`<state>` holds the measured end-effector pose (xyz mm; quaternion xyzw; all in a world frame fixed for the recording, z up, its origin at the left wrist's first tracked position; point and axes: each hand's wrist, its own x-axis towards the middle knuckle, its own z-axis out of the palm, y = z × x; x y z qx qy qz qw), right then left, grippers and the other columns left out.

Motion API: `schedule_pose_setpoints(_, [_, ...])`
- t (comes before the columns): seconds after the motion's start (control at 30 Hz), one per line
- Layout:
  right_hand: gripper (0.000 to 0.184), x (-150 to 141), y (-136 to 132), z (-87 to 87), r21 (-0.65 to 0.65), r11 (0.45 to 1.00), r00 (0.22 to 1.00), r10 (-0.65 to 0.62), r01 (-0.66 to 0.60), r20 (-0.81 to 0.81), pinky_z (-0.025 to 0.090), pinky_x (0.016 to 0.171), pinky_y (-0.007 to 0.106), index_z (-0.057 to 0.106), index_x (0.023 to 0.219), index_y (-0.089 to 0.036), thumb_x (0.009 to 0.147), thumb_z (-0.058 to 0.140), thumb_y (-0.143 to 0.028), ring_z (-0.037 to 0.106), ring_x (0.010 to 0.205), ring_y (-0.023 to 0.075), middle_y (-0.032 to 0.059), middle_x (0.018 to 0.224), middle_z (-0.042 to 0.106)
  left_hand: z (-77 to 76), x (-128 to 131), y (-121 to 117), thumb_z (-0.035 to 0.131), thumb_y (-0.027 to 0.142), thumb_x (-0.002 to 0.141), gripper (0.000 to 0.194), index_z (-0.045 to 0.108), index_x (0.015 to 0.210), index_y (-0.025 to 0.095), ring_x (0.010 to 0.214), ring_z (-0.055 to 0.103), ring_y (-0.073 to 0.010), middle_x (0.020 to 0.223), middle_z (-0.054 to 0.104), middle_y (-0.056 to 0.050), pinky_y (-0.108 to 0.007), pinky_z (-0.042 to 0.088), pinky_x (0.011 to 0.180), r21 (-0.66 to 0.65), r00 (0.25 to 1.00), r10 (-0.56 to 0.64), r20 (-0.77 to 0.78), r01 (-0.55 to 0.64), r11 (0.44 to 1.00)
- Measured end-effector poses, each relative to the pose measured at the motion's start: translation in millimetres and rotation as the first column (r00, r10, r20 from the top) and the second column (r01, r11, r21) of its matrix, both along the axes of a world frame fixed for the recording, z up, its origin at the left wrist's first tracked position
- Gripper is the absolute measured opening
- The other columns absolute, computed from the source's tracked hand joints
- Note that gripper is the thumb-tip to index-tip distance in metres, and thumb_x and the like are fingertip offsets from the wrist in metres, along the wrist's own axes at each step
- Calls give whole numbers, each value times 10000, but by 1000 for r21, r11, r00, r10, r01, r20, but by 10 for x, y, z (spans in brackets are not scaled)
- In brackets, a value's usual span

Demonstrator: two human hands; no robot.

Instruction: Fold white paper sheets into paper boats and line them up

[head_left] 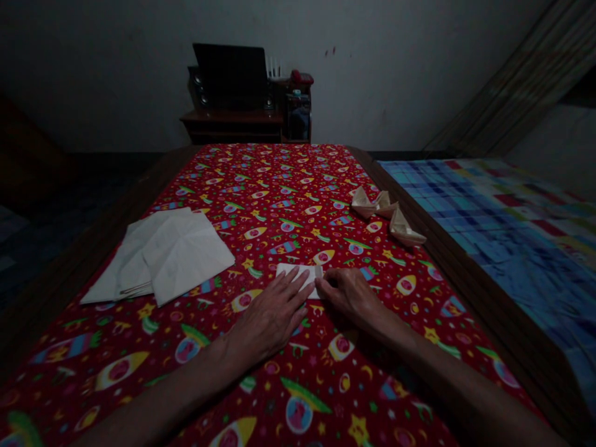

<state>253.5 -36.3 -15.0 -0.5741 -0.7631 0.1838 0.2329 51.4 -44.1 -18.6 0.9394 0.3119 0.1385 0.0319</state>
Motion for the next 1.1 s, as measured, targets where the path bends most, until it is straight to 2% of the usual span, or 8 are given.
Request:
schedule_pose_setpoints(0.13, [342,23,-4,15,28,999,998,-19,18,62,218,429,198,534,593,-150,883,426,-296,390,428,66,-29,476,458,6,-9,0,388,267,938,445,354,1370,164,1384,214,-253,1477,311,-111,-463,275,1111,6,999,-1,-43,1,1000])
schedule_pose_setpoints(0.23, [267,11,-91,41,207,977,973,-92,47,210,308,458,220,587,739,-140,896,415,-270,480,479,106,22,589,572,2,-2,-5,383,273,941,436,364,1363,164,1383,216,-259,1476,314,-113,-473,258,1112,16,998,5,-55,-4,1000])
schedule_pose_setpoints(0.37, [292,-85,-338,50,350,909,931,97,-227,353,490,671,282,605,1060,-104,915,362,-179,630,808,190,136,950,673,-11,4,-13,394,278,936,406,412,1322,153,1385,214,-253,1471,323,-118,-465,256,1115,23,999,13,-32,-12,1000])
schedule_pose_setpoints(0.43, [396,-110,-460,24,350,873,902,199,-341,383,459,927,402,478,1277,-69,928,378,-228,510,1168,259,182,1265,549,-10,-25,-19,401,282,932,400,429,1307,144,1389,201,-251,1480,302,-119,-456,256,1117,23,999,12,-34,-11,1000])
schedule_pose_setpoints(0.5, [526,-74,-543,-13,284,876,875,256,-389,411,383,1036,452,359,1376,-52,926,420,-317,343,1318,275,181,1408,399,-2,-92,-31,404,289,930,423,407,1331,153,1387,206,-248,1485,295,-109,-451,259,1114,19,998,15,-60,-14,1000])
schedule_pose_setpoints(0.73, [607,182,-609,-55,216,901,874,266,-375,407,349,1079,453,291,1425,-107,909,468,-371,256,1364,248,139,1445,349,17,-401,-108,361,290,948,422,383,1363,212,1336,336,-203,1432,406,-50,-430,242,1111,60,994,57,-93,-51,997])
schedule_pose_setpoints(0.97, [578,-17,-533,-28,268,888,886,257,-374,385,320,1093,477,403,1364,-76,896,484,-405,298,1343,273,165,1414,389,28,-190,-98,374,327,941,464,362,1372,155,1349,309,-217,1433,400,-85,-455,223,1123,45,998,12,-62,-9,999])
schedule_pose_setpoints(1.1, [503,33,-526,-47,252,890,877,261,-380,403,322,1096,464,419,1357,-97,923,443,-351,354,1318,253,132,1392,434,3,-264,-97,388,315,937,457,366,1367,161,1356,295,-224,1452,369,-76,-463,233,1114,65,993,44,-107,-37,997])
